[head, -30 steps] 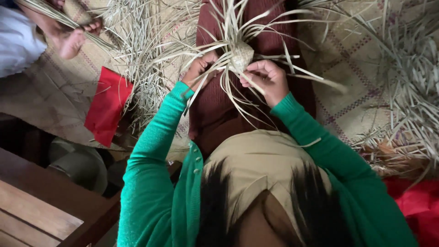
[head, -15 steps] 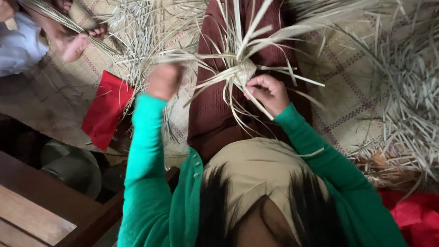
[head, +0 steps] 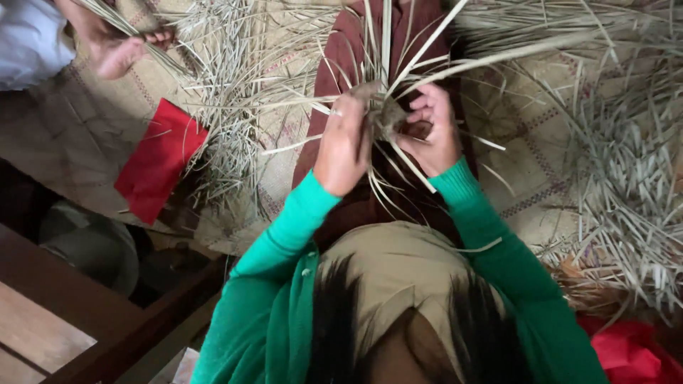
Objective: Weaving dried plant strips to complete a section of a circular mat
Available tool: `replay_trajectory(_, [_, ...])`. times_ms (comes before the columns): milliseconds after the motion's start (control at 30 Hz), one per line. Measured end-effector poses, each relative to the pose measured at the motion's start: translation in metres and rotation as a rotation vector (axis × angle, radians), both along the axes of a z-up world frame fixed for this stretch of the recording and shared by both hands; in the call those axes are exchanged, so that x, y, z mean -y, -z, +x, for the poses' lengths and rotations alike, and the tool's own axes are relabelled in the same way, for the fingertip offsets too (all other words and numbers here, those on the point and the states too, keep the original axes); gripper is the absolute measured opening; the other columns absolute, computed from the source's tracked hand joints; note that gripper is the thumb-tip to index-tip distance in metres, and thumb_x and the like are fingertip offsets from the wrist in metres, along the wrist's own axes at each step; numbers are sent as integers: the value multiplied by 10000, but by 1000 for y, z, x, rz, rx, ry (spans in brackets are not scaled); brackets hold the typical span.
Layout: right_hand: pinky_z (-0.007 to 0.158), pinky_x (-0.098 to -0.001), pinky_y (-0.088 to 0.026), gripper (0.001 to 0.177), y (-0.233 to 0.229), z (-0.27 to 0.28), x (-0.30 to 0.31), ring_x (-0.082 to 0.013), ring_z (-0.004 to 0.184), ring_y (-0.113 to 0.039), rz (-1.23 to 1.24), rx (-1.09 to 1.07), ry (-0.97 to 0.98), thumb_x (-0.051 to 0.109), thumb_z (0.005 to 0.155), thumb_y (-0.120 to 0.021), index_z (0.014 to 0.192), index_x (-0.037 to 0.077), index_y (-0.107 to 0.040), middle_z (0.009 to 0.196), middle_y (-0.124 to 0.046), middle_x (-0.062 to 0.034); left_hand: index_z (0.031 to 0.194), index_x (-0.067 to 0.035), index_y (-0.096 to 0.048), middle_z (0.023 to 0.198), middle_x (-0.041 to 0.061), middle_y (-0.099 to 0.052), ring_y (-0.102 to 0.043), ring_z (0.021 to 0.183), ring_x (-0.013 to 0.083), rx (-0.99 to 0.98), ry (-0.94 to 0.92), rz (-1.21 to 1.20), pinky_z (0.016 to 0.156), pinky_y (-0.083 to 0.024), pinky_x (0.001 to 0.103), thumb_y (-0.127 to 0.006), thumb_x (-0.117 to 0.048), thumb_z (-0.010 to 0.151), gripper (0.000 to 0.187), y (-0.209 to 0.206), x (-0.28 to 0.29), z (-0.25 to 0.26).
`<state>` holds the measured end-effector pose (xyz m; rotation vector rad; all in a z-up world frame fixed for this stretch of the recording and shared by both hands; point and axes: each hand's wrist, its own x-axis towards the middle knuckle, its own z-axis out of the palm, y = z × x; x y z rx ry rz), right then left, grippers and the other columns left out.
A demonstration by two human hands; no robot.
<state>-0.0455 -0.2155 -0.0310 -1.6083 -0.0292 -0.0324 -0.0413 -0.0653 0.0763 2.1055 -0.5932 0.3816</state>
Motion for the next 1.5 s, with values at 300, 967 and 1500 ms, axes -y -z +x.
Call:
replay_trajectory(300, [709, -342, -533, 726, -5, 10, -11, -200, 834, -514, 95, -30, -155, -90, 642, -730, 1262, 51, -380, 994, -403, -142, 921, -73, -611, 793, 95, -574, -588, 762, 276, -262, -17, -251, 705, -461, 372, -633, -178, 812, 152, 64, -4, 16])
replay_trajectory(967, [711, -254, -500, 548, 4, 2, -16, -184, 857, -592, 251, 33, -134, -13, 627, -800, 1067, 19, -475, 976, -562, -142, 868, -66, -618, 837, 116, -551, -587, 779, 263, -316, 52, -438, 718, -460, 376, -689, -98, 752, 140, 79, -8, 9])
replay_trajectory(1500, [729, -315, -496, 31, -6, -10, -22, -220, 790, -587, -340, 643, -74, 64, 778, -680, 806, 51, -683, 891, -625, -84, 912, 84, -556, 713, 188, -600, -614, 491, 181, -756, -450, -892, 432, -594, 292, -497, 48, 797, 134, 98, -79, 16])
